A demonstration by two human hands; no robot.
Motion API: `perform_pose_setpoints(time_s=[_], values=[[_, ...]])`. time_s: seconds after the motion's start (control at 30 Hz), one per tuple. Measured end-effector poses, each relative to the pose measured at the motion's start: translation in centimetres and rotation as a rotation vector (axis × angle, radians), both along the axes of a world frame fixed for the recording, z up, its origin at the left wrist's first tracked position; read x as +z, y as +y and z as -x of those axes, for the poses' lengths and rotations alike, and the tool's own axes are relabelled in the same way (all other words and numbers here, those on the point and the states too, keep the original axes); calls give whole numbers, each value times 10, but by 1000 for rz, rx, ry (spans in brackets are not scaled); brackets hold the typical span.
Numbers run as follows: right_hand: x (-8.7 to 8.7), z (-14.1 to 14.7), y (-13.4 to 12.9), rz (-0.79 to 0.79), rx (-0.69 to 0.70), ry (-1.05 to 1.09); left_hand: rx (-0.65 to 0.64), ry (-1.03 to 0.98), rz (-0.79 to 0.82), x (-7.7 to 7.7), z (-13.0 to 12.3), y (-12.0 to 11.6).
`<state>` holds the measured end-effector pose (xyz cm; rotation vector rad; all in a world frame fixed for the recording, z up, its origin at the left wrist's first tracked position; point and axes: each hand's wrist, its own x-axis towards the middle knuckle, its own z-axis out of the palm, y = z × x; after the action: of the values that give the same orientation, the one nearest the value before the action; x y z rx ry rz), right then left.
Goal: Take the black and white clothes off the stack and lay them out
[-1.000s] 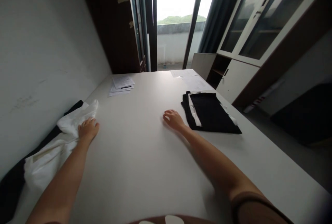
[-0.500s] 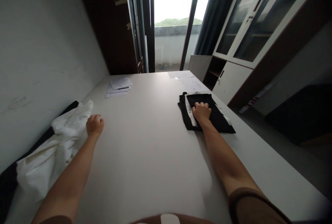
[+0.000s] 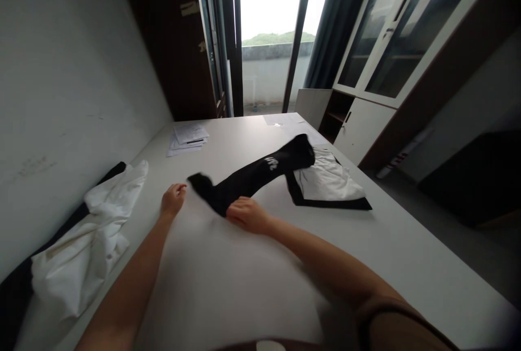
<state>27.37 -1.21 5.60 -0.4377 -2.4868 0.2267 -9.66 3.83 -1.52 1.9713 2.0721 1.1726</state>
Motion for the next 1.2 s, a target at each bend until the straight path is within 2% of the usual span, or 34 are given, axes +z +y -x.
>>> perform_pose_setpoints(time_s=[0.07,0.1,0.17,0.23,0.3,0.37,0.5,0.57,0.63,0.73,0.83,0.9,1.0,1.1,1.17,1.2], values=[[-14,17,-18,84,203,-104,-1,-150,-2,5,2,-8],[-20,20,-22,117,248,-136,-8,-218,1,9,1,-11],[-29,18,-23,163,242,-153,-56,-309,19,18,-7,-14],[-34,12,-14,195,167,-115,-165,-296,55,27,-27,-16],[-38,7,-2,238,77,-52,-295,-154,90,30,-57,-20],[-42,5,8,280,-17,4,-398,82,144,28,-93,-26],[-45,5,14,305,-115,44,-331,452,151,15,-154,-43],[-44,4,13,279,-81,33,-394,537,141,11,-166,-47],[-42,-2,17,228,-54,-11,-474,565,175,9,-163,-45],[-36,-23,35,153,-168,-49,-438,550,237,6,-134,-35],[-31,-60,66,105,-481,53,-346,551,286,3,-84,-27],[-28,-91,88,61,-763,110,-276,564,325,3,-39,-26],[-27,-137,113,69,-1127,124,-162,575,408,9,47,-31],[-28,-179,126,95,-1293,119,-22,529,511,21,137,-38],[-30,-200,130,135,-1339,99,-6,467,559,30,180,-41],[-31,-208,131,166,-1365,79,-22,427,575,34,192,-41]])
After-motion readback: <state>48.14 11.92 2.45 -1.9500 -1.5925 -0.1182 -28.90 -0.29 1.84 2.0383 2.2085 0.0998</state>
